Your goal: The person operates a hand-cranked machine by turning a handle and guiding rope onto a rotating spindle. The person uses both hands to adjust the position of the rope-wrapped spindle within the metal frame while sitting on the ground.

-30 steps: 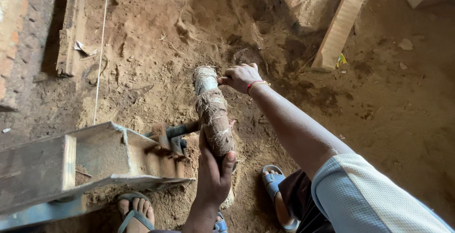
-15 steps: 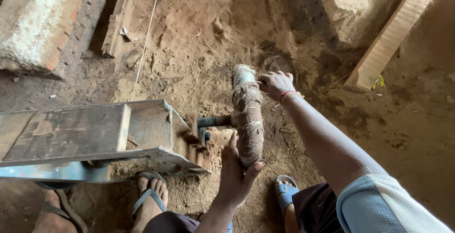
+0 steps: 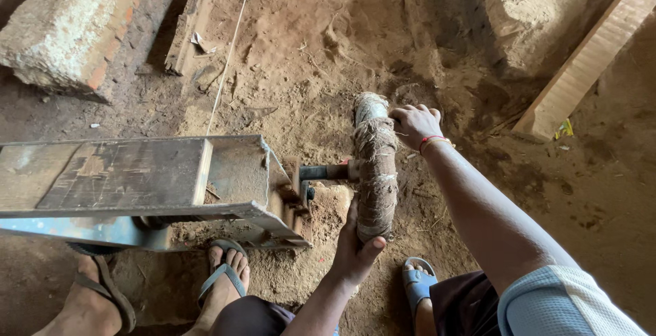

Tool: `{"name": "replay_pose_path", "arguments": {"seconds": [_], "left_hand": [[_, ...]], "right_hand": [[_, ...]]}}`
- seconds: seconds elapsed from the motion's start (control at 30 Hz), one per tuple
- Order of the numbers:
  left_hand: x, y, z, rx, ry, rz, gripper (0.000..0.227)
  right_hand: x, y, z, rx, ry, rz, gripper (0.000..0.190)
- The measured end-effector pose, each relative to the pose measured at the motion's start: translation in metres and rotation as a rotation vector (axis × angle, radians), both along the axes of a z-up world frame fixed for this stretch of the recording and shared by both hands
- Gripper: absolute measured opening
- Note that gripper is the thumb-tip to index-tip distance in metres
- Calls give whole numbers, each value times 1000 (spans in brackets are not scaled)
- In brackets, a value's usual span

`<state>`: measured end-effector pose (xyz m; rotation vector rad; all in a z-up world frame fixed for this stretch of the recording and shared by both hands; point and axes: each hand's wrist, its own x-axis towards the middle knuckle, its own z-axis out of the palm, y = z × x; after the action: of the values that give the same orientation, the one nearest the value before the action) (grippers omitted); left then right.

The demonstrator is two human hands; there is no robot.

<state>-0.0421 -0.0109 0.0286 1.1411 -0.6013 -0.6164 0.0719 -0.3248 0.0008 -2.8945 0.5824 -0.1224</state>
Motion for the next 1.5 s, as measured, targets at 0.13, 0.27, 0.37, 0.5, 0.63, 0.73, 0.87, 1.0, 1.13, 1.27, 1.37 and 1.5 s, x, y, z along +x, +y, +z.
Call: {"name": "replay_pose_path", "arguments": {"seconds": [0.13,0.27,0.37,0.5,0.63,0.73,0.87,1.0,1.13,1.27,1.37,1.5], "left_hand": [[-1,1,16,52,-32,5,131],[0,0,25,57,-70,30,130],[-1,1,23,90,-67,34,131],[-1,1,22,132,-16,12,136],[0,0,22,48,-86,45,127],[-3,2,16,65,-114,41,120],[0,1,12,157,-109,20,118],[-1,-1,16,11,-153,54,114],[-4,1,16,-60,-59,38,113],[-4,0,15,-67,-49,38,108],[-2,-5,12,-82,22,14,99],[1,-6,10,-72,18,19,84]], "right_hand": [[1,-4,-10,-15,22,-12,27],[-2,-7,-28,-73,11,23,37],[-3,-7,-36,-121,69,14,40],[-13,5,-32,-174,48,33,60],[-37,25,21,461,-180,91,75],[-80,71,90,1055,-476,-2,71],[-102,134,171,692,-546,273,80],[-79,174,191,260,-344,128,82],[-72,173,178,168,-463,119,66],[-65,165,170,147,-508,139,60],[-53,158,170,201,-371,79,55],[-42,150,167,218,-347,74,50]]}}
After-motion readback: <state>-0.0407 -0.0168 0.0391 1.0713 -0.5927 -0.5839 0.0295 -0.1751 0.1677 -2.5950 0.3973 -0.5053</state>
